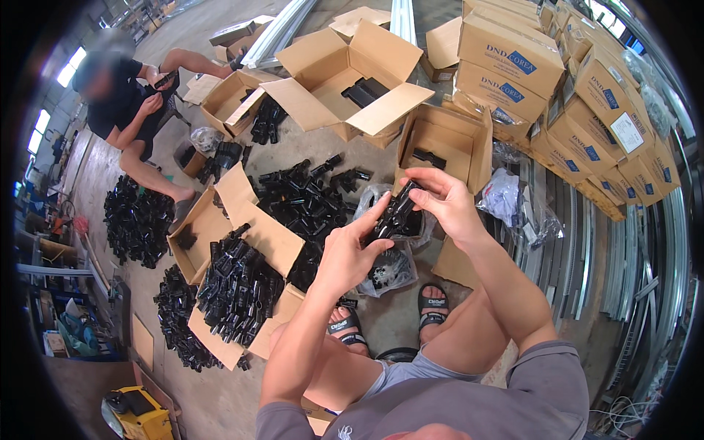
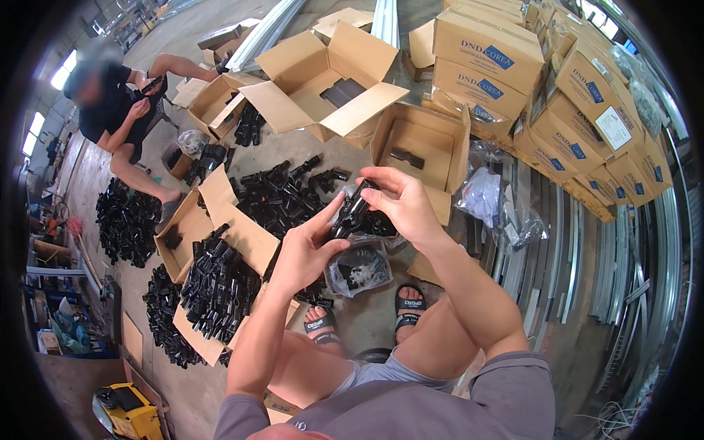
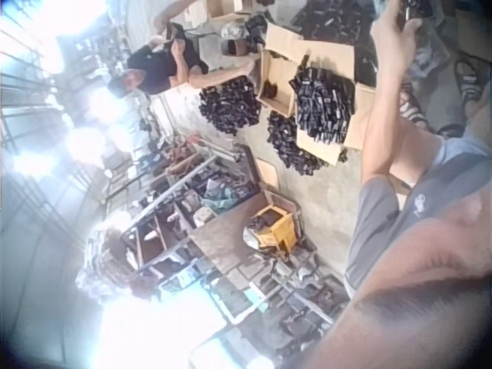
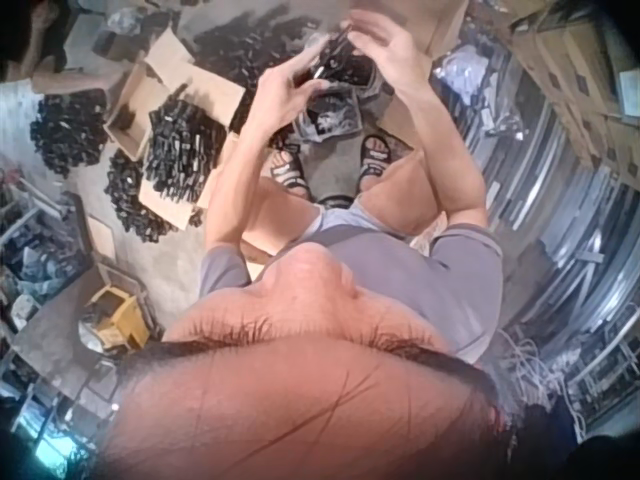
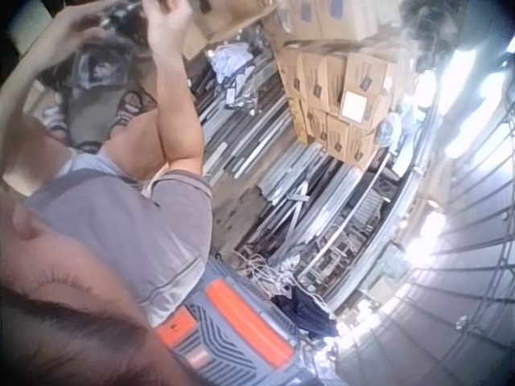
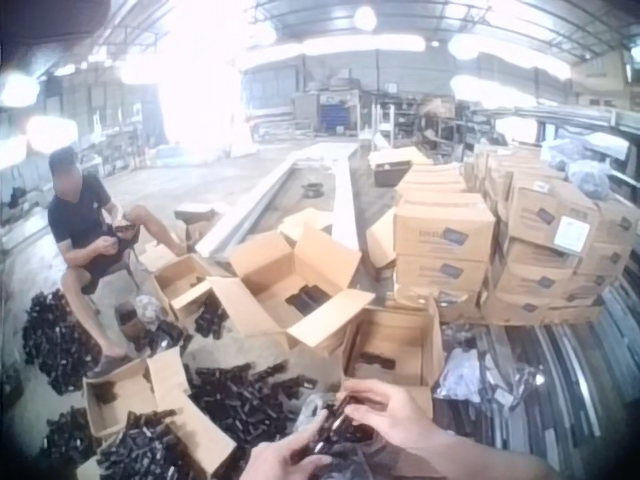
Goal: The person handles black plastic components on the floor, picking them up, rotating them, and placing them into cardboard boxes.
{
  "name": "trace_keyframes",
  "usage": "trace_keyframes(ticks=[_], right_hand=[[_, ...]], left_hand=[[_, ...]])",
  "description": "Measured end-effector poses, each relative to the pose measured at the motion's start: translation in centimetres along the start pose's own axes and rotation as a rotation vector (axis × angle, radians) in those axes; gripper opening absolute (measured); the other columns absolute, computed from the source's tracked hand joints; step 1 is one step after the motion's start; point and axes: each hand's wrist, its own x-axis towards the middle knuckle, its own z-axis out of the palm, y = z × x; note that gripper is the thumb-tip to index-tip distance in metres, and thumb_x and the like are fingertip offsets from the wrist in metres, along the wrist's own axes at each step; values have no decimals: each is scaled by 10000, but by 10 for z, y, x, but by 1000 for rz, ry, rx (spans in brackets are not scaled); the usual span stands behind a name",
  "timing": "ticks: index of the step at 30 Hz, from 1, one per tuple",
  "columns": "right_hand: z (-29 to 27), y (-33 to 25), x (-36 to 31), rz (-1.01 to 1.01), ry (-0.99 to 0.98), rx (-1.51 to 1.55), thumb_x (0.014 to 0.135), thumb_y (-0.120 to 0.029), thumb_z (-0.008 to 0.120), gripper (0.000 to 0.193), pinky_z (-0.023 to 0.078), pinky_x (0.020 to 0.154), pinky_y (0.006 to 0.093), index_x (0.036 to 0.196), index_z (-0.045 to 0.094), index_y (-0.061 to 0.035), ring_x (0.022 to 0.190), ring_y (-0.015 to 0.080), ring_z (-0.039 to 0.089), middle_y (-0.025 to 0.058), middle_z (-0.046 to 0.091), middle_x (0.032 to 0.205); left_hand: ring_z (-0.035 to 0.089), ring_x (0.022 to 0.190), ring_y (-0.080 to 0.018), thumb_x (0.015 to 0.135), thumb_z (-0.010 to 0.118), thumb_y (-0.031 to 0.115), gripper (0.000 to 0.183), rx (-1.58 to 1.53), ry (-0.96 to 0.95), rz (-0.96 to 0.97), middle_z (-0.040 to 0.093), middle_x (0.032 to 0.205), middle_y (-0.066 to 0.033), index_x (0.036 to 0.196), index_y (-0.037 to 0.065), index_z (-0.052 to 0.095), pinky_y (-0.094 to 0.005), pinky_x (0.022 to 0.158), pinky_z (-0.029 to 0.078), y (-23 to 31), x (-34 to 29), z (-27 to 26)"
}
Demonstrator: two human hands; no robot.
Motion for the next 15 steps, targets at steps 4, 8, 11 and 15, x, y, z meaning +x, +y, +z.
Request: trace_keyframes(ticks=[4, 8, 11, 15], right_hand=[[1, 3, 2, -29, 1, 34, 931, -95, 681, 322, 513, 840, 258, 1230, 615, 8, 1010, 122, 639, 90, 685, 1126], [5, 6, 2, -29, 18, 64, 929, -102, 688, 302, 533, 840, 271, 1205, 636, 9, 985, 123, 643, 86, 690, 1109], [6, 3, -1, -6, 44, 88, 926, -116, 696, 312, 548, 808, 276, 1207, 639, 9, 954, 120, 647, 84, 693, 1091], [7, 4, -2, 22, 90, 35, 919, -135, 711, 326, 556, 764, 272, 1204, 646, 8, 911, 116, 650, 77, 698, 1055]], left_hand=[[502, 687, -101, 804, 756, 39, 784, -171, 1, -52, 709, 896, -136, 1477, 297, 447, -270, 733, 490, -4, 2, 0], [468, 710, -76, 812, 751, 29, 782, -164, -51, -76, 708, 902, -90, 1487, 270, 438, -259, 738, 483, -9, 0, 0], [547, 1005, -59, 860, 669, -92, 770, -268, -111, -57, 686, 1181, -86, 1526, 157, 376, -239, 899, 475, 5, 0, -1], [518, 980, -55, 872, 672, -82, 793, -353, -211, -101, 666, 1141, -66, 1549, 119, 311, -220, 876, 466, 6, -2, -3]])
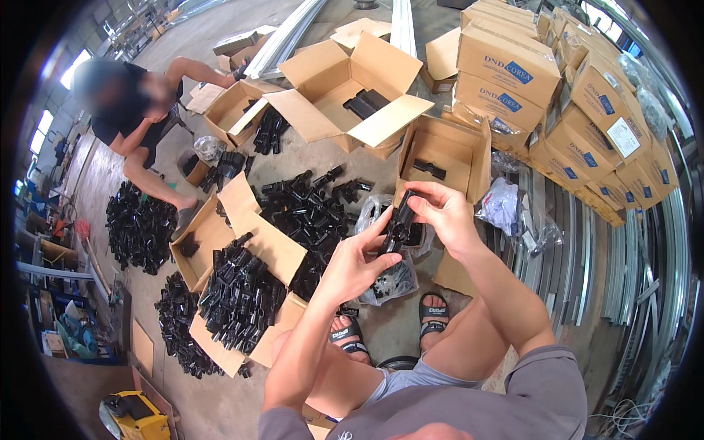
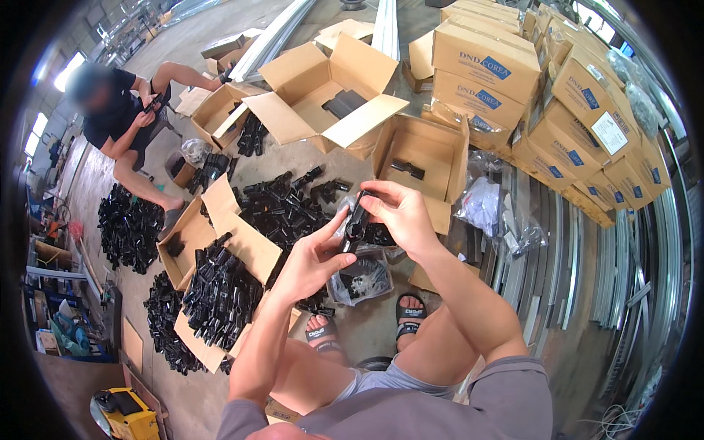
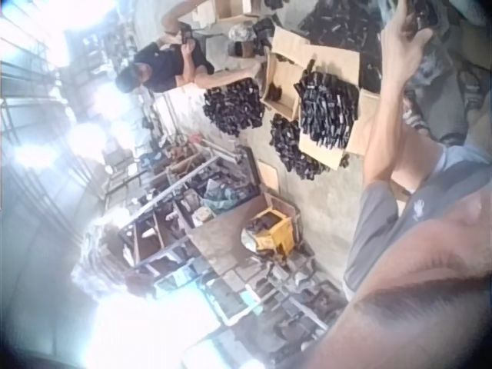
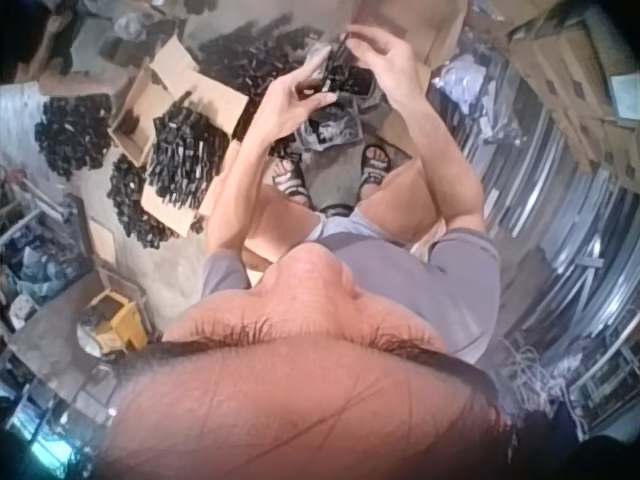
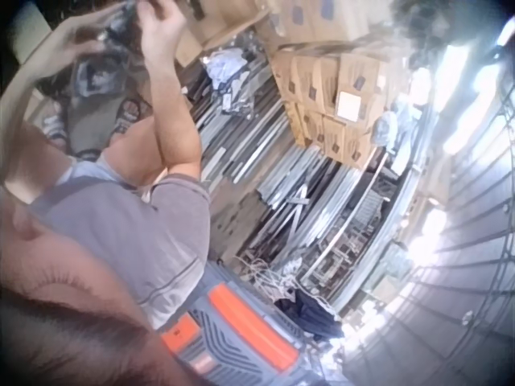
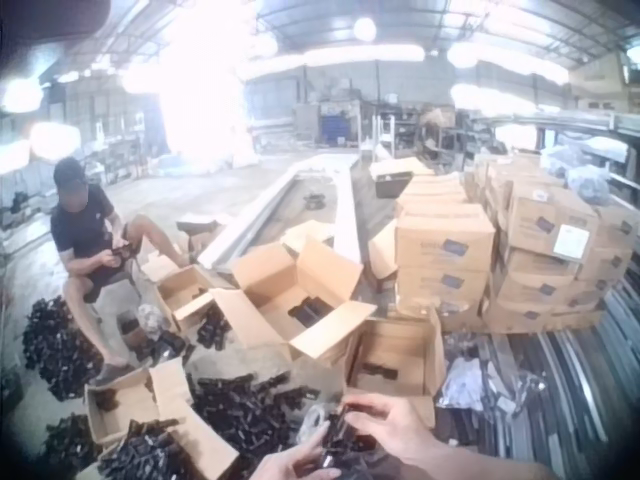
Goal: The person handles black plastic components on the floor, picking them up, rotating them, and placing them into cardboard boxes.
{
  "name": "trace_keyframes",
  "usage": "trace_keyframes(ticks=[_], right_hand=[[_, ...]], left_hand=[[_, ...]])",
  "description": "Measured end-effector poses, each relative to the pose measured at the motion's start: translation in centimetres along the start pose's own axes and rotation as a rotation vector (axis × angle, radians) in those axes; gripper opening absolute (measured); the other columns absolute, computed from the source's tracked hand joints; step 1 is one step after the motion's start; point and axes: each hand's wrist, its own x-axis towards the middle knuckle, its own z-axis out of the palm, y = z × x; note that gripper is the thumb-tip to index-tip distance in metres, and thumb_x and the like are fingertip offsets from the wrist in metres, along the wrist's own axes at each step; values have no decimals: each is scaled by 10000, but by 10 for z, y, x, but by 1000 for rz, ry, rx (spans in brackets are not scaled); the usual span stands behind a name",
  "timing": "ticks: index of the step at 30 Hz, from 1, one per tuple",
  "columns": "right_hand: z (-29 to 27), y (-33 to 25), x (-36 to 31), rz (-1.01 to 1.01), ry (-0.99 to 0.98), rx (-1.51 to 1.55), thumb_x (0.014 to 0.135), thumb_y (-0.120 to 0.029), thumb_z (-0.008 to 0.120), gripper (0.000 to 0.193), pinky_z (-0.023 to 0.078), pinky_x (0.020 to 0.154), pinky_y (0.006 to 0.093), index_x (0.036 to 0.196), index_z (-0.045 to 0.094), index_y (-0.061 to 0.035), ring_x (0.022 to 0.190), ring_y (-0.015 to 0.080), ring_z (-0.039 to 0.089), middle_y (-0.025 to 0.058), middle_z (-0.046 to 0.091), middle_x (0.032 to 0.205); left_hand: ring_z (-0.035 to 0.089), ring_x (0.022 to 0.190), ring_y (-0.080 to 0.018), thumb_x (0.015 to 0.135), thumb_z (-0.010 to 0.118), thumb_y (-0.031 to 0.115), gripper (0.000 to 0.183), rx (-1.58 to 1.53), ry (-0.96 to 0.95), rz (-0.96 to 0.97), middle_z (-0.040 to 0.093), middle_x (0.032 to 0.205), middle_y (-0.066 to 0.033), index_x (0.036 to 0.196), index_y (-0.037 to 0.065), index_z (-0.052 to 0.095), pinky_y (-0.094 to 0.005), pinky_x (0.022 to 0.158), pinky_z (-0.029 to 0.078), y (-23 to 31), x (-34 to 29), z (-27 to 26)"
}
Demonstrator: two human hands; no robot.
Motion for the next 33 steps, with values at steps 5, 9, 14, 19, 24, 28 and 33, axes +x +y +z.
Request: trace_keyframes(ticks=[5, 9, 14, 19, 24, 28, 33], right_hand=[[-2, 5, 1, -11, 22, 41, 904, -129, 728, 338, 561, 735, 277, 1190, 639, 27, 898, 131, 652, 94, 698, 1037], [5, -3, 2, -17, 59, 32, 894, -140, 741, 355, 561, 734, 277, 1180, 637, 43, 885, 141, 661, 108, 702, 1022], [4, -6, -4, -1, 102, -1, 888, -122, 741, 344, 565, 741, 280, 1165, 641, 56, 881, 141, 666, 109, 703, 1010], [10, -9, -11, -25, 138, -131, 891, -138, 737, 368, 567, 726, 268, 1180, 636, 66, 894, 141, 674, 118, 707, 1023], [14, -3, -15, -70, 128, -171, 872, -144, 758, 373, 543, 676, 243, 1171, 647, 49, 872, 120, 660, 99, 704, 1024], [11, -8, -16, -59, 196, -134, 861, -149, 772, 367, 535, 649, 234, 1159, 652, 28, 821, 113, 656, 92, 701, 985], [13, -13, -19, -24, 237, -198, 872, -157, 765, 365, 538, 630, 235, 1166, 646, 25, 851, 112, 652, 82, 684, 967]], left_hand=[[597, 977, -78, 866, 689, -72, 806, -275, -37, -10, 673, 1162, -89, 1548, 131, 312, -250, 878, 511, -3, 2, 1], [592, 1013, -84, 875, 704, -35, 747, -264, -5, -11, 674, 1191, -133, 1521, 111, 359, -262, 918, 505, -4, 0, -1], [566, 1010, -69, 864, 723, -27, 763, -168, 13, 1, 676, 1181, -96, 1520, 154, 377, -254, 904, 504, 2, 1, 6], [577, 992, -58, 876, 702, -36, 783, -316, -81, 30, 681, 1171, -71, 1539, 149, 331, -249, 905, 501, -12, -1, 2], [563, 1059, -78, 882, 713, 1, 833, -363, -84, 48, 655, 1233, -120, 1564, 159, 263, -273, 945, 497, -14, -6, 7], [589, 1030, -83, 898, 705, 12, 827, -245, -97, 44, 654, 1212, -91, 1570, 162, 247, -273, 918, 508, -12, -4, 11], [577, 951, -56, 903, 715, 60, 843, -427, -168, -2, 664, 1149, -37, 1579, 159, 221, -233, 832, 487, -18, -4, 10]])
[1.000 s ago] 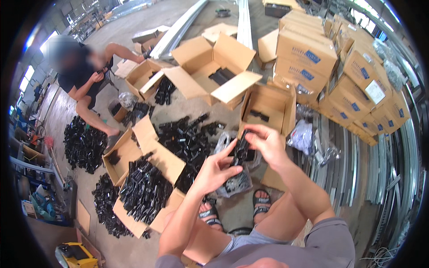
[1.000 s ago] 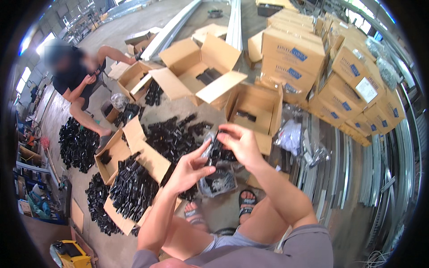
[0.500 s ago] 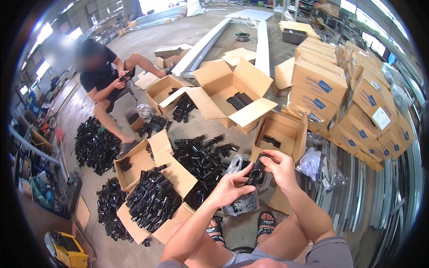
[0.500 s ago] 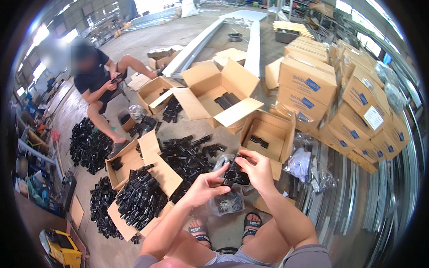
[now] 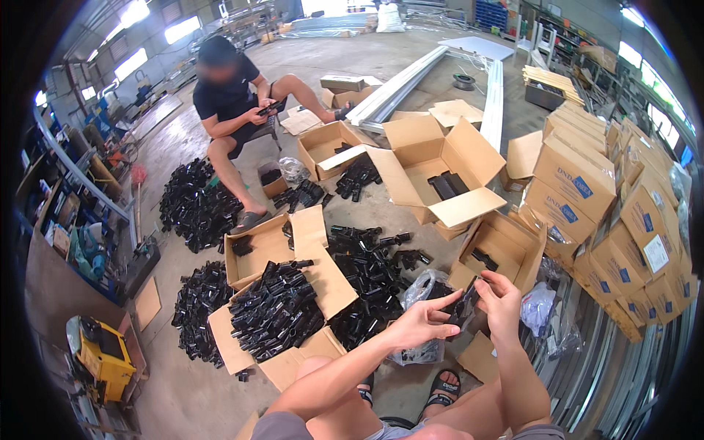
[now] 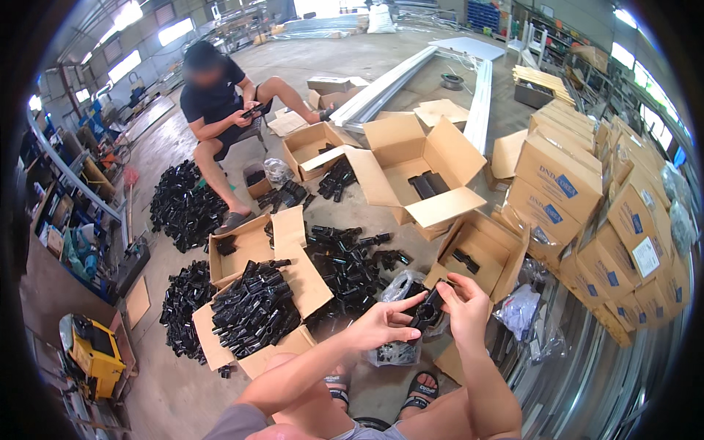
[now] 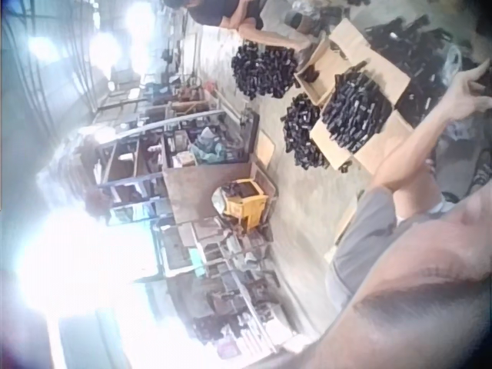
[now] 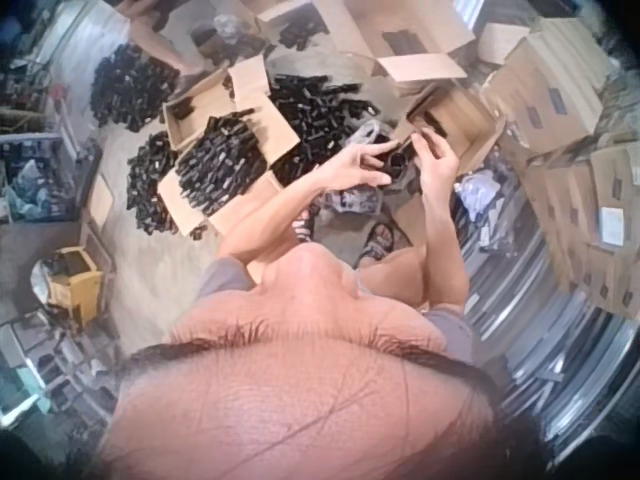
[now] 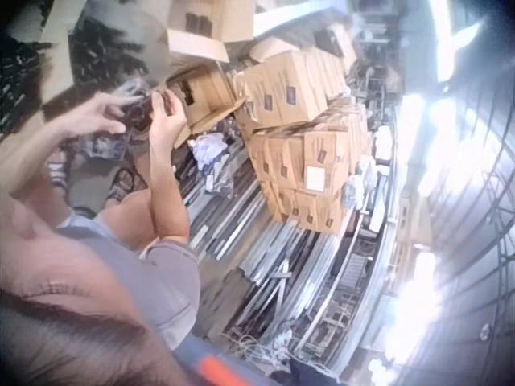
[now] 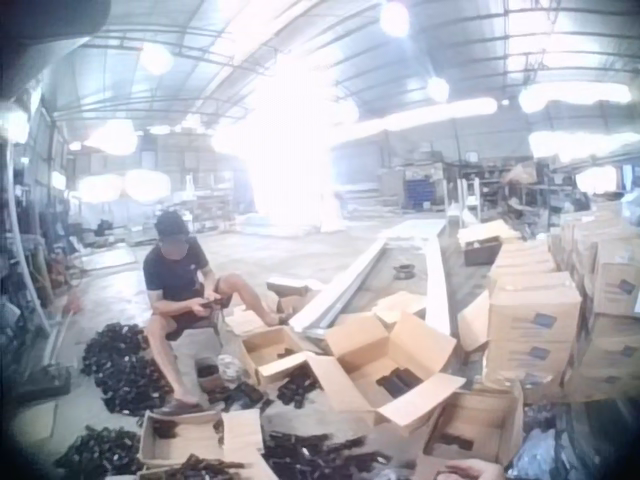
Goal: The person handles black plastic components on the floor, picking them up, rotating them, and placing them into cardboard boxes.
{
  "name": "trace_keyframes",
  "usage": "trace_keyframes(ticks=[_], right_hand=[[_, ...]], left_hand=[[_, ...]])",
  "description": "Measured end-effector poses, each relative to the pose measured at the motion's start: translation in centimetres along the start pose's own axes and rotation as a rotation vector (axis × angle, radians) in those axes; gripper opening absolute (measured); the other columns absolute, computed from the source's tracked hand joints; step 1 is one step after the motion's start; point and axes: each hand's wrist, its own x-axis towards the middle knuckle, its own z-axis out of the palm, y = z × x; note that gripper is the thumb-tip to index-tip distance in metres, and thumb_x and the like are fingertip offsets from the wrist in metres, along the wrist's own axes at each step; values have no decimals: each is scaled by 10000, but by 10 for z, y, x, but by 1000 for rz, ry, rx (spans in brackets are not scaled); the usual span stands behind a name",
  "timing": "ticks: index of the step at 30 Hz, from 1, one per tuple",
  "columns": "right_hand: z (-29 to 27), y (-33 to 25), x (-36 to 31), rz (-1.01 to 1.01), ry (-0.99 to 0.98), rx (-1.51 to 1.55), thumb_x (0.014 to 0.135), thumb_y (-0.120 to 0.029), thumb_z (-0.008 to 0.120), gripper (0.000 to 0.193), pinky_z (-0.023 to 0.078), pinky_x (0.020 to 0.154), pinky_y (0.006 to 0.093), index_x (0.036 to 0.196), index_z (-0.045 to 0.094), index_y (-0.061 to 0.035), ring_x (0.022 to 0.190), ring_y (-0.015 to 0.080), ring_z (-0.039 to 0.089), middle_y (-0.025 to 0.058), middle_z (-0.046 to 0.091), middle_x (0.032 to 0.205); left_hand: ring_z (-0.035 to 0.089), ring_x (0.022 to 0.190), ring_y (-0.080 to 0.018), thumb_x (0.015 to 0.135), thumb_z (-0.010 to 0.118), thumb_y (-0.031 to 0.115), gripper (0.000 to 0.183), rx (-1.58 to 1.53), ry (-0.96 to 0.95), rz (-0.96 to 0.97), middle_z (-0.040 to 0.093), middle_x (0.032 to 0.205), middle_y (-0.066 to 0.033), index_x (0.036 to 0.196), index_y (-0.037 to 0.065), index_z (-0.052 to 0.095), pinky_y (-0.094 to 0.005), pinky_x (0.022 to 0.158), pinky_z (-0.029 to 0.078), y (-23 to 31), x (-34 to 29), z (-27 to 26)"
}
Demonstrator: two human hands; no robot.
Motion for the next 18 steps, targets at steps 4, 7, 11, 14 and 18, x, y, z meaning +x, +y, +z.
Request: trace_keyframes(ticks=[4, 7, 11, 14, 18], right_hand=[[-2, 0, -3, 102, -112, 103, 905, -175, 728, 391, 587, 681, 286, 1203, 602, 45, 867, 134, 654, 76, 660, 980], [-4, 8, 0, 164, -158, 102, 916, -173, 712, 387, 598, 697, 303, 1200, 592, 61, 884, 143, 657, 85, 662, 997], [-4, 5, 0, 109, -134, 115, 925, -149, 697, 367, 588, 681, 287, 1204, 591, 66, 860, 133, 663, 93, 675, 1008], [-1, 3, 0, 87, -70, 112, 927, -142, 695, 369, 564, 650, 268, 1209, 590, 71, 844, 124, 664, 79, 681, 980], [0, 4, -1, 66, -42, 107, 928, -136, 695, 344, 510, 606, 228, 1189, 609, 70, 788, 96, 637, 65, 682, 962]], left_hand=[[545, 923, -47, 946, 657, 77, 820, -28, -22, 3, 656, 1129, -23, 1591, 161, 158, -232, 835, 466, -14, 1, 0], [506, 862, -34, 966, 649, 150, 823, 15, -48, -26, 655, 1085, 8, 1595, 197, 120, -234, 807, 477, -4, -1, 0], [524, 869, -31, 968, 652, 173, 803, -69, -8, -60, 663, 1064, 15, 1593, 215, 151, -238, 800, 483, 4, -4, 10], [562, 895, -33, 959, 667, 188, 774, -75, 64, -43, 672, 1035, 25, 1584, 221, 211, -229, 776, 475, 6, -5, 15], [546, 875, -29, 957, 670, 182, 764, -67, 98, -21, 669, 1025, 27, 1580, 214, 228, -217, 756, 466, -1, -7, 21]])
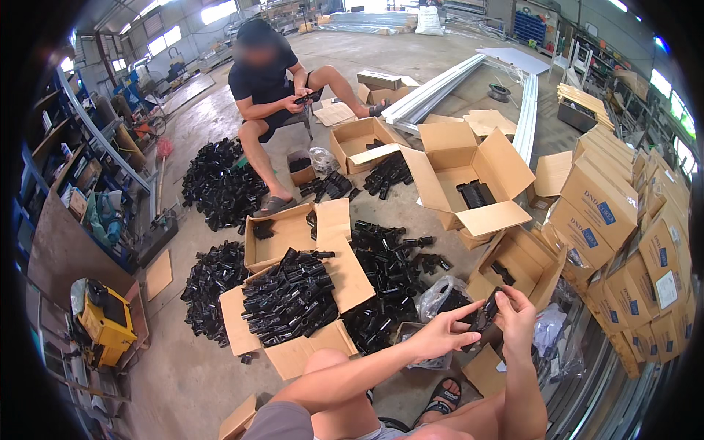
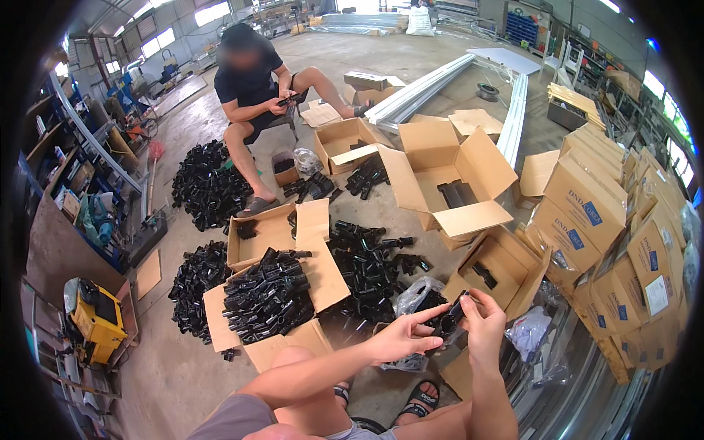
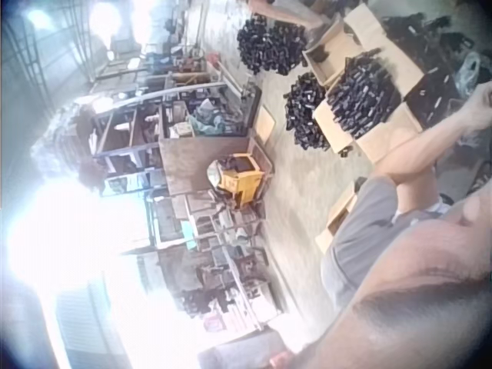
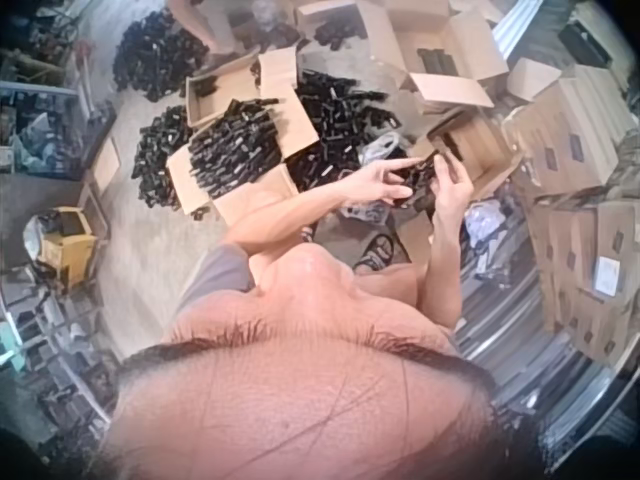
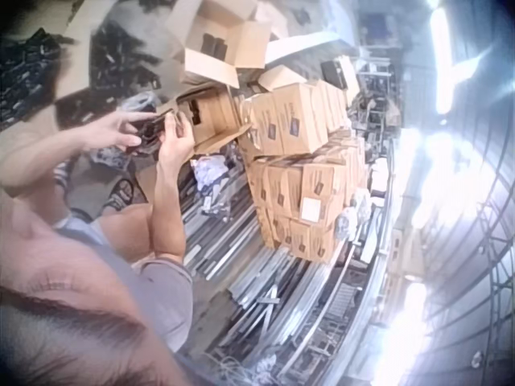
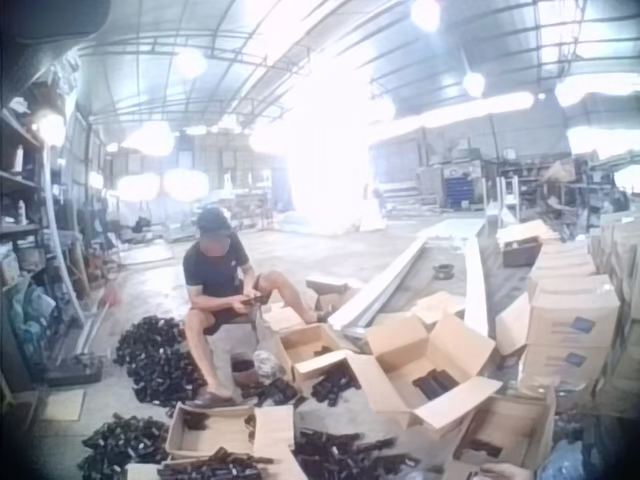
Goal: The person handles black plastic components on the floor, picking them up, rotating them, and placing them into cardboard boxes.
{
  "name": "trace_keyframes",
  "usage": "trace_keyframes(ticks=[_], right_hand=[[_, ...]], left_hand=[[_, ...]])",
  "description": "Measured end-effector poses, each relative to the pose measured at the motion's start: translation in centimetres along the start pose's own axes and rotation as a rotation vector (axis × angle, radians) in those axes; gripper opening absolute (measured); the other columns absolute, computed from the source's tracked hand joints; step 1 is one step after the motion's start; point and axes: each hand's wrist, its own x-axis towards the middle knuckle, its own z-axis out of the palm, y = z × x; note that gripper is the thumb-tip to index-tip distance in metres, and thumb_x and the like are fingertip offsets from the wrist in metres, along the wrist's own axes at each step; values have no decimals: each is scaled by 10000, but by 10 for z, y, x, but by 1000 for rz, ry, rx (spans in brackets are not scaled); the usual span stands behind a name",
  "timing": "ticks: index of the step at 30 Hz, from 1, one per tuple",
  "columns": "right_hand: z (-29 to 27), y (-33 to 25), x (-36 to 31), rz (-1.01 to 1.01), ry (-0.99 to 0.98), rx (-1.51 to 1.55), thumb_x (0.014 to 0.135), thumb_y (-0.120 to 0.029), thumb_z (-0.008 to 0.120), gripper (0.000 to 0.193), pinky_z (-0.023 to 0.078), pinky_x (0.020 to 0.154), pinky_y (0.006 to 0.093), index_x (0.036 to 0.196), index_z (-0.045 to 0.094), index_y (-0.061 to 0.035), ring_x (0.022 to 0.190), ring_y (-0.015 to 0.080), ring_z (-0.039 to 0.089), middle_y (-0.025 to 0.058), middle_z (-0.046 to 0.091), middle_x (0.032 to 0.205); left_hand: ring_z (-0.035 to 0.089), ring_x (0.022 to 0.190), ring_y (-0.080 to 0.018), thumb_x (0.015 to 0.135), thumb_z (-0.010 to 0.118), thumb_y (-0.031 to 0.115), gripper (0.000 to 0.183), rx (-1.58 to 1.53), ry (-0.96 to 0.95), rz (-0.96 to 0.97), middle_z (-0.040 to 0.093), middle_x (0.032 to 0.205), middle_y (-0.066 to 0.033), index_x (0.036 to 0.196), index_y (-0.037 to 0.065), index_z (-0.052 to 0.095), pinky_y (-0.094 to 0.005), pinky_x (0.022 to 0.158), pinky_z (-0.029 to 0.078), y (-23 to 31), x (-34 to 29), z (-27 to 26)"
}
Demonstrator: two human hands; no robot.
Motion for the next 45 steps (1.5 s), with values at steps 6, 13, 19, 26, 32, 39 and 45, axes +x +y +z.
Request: trace_keyframes(ticks=[6, 13, 19, 26, 32, 39, 45], right_hand=[[-6, 4, 4, 9, -27, -58, 921, -140, 705, 315, 483, 590, 212, 1159, 637, 54, 766, 73, 608, 47, 673, 947], [-1, 6, 3, 8, -40, -72, 897, -158, 740, 299, 499, 596, 219, 1120, 661, 24, 794, 68, 606, 27, 664, 940], [12, 29, 25, 109, 16, 157, 1001, -445, 539, 441, 446, 516, 209, 1072, 638, -21, 619, 86, 601, 29, 642, 827], [15, 222, 72, -8, -943, -1612, 890, -368, 602, 402, 510, 949, 456, 1227, 671, -159, 1102, 327, 662, 192, 669, 1198], [54, 328, 38, 326, -446, -1478, 855, -324, 658, 362, 518, 947, 431, 1109, 722, -74, 1149, 329, 641, 200, 666, 1217], [80, 316, -11, 521, -164, -1301, 842, -395, 685, 425, 517, 947, 435, 1137, 712, -89, 1152, 347, 635, 192, 659, 1234], [71, 322, -25, 428, -104, -1255, 836, -407, 691, 432, 516, 941, 439, 1129, 713, -89, 1141, 354, 636, 198, 663, 1216]], left_hand=[[525, 840, -31, 951, 659, 165, 765, 34, -12, 44, 669, 1010, 35, 1581, 184, 225, -227, 725, 470, -8, 4, 1], [576, 903, -45, 964, 659, 164, 780, 31, -1, -37, 677, 1012, 7, 1585, 226, 192, -215, 746, 472, -9, 3, -3], [658, 1029, -157, 1000, 572, 109, 702, -562, -40, 20, 645, 1200, -72, 1578, 237, 194, -319, 905, 561, 7, -6, -1], [658, 1067, -246, 1010, 525, 80, 714, -684, 117, 372, 620, 1231, -134, 1585, 234, 130, -387, 956, 558, 27, 11, -33], [660, 1063, -231, 1005, 544, 91, 740, -747, 134, 441, 618, 1219, -130, 1585, 241, 110, -387, 968, 557, 40, 5, -47], [657, 1086, -241, 1005, 543, 86, 752, -756, 141, 424, 620, 1233, -133, 1586, 246, 92, -391, 982, 553, 46, -4, -54], [660, 1073, -222, 1007, 551, 103, 761, -767, 135, 399, 633, 1215, -120, 1586, 249, 79, -372, 955, 561, 49, -3, -44]])
